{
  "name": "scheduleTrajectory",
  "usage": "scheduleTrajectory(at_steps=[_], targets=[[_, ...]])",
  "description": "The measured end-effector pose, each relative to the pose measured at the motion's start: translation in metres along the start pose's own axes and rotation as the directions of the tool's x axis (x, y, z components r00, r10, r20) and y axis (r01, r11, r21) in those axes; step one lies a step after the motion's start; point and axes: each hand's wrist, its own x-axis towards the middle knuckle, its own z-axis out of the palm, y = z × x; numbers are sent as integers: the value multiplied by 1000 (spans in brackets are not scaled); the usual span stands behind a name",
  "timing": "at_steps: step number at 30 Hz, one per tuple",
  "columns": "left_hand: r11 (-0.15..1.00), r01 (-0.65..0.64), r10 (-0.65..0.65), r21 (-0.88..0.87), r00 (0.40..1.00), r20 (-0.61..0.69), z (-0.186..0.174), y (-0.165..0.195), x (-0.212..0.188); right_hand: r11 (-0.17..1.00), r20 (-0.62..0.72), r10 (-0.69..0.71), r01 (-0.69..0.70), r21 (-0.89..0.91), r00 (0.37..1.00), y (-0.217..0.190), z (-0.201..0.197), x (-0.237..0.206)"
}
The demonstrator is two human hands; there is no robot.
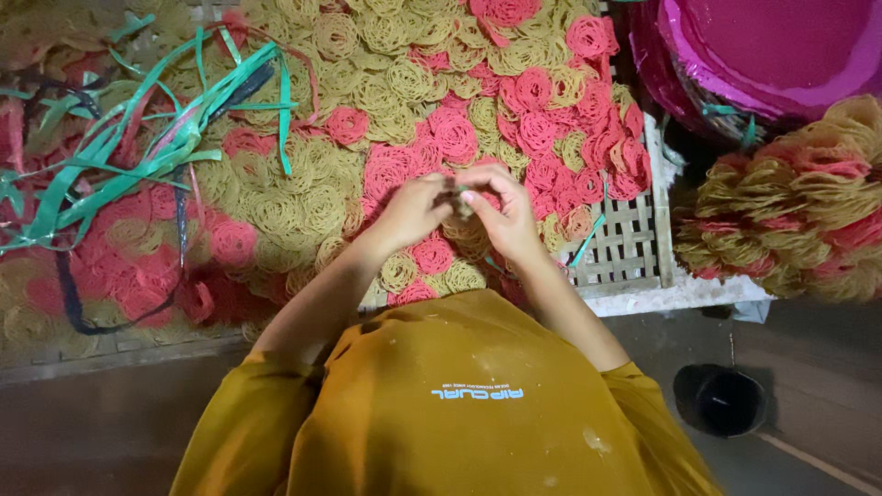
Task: The person gathers loose pink and yellow noodle coils from a white plastic crate, stacks them into a bundle, and secures the bundle with a green plastic tie. The finished bundle is placed on a nearby surface. The process is repeated with additional coils.
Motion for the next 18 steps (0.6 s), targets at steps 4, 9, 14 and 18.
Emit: scheduleTrajectory(at_steps=[4, 9, 14, 18], targets=[[994, -72, 46, -80, 955, -293, -3, 10, -12, 978, -155, 97, -123, -170, 983, 3, 1, 3], [961, -177, 44, -212, 855, -516, 8, 21, -21, 728, -121, 45, -115, -675, 992, 9, 13, -3], [948, -297, 180, -110, 790, -587, 15, 21, -28, 669, -133, -121, -19, -743, 984, 7, 24, -9], [956, -291, 212, -23, 744, -633, 16, 18, -30, 582, -144, -233, 19, -813, 962, 5, 27, -10]])
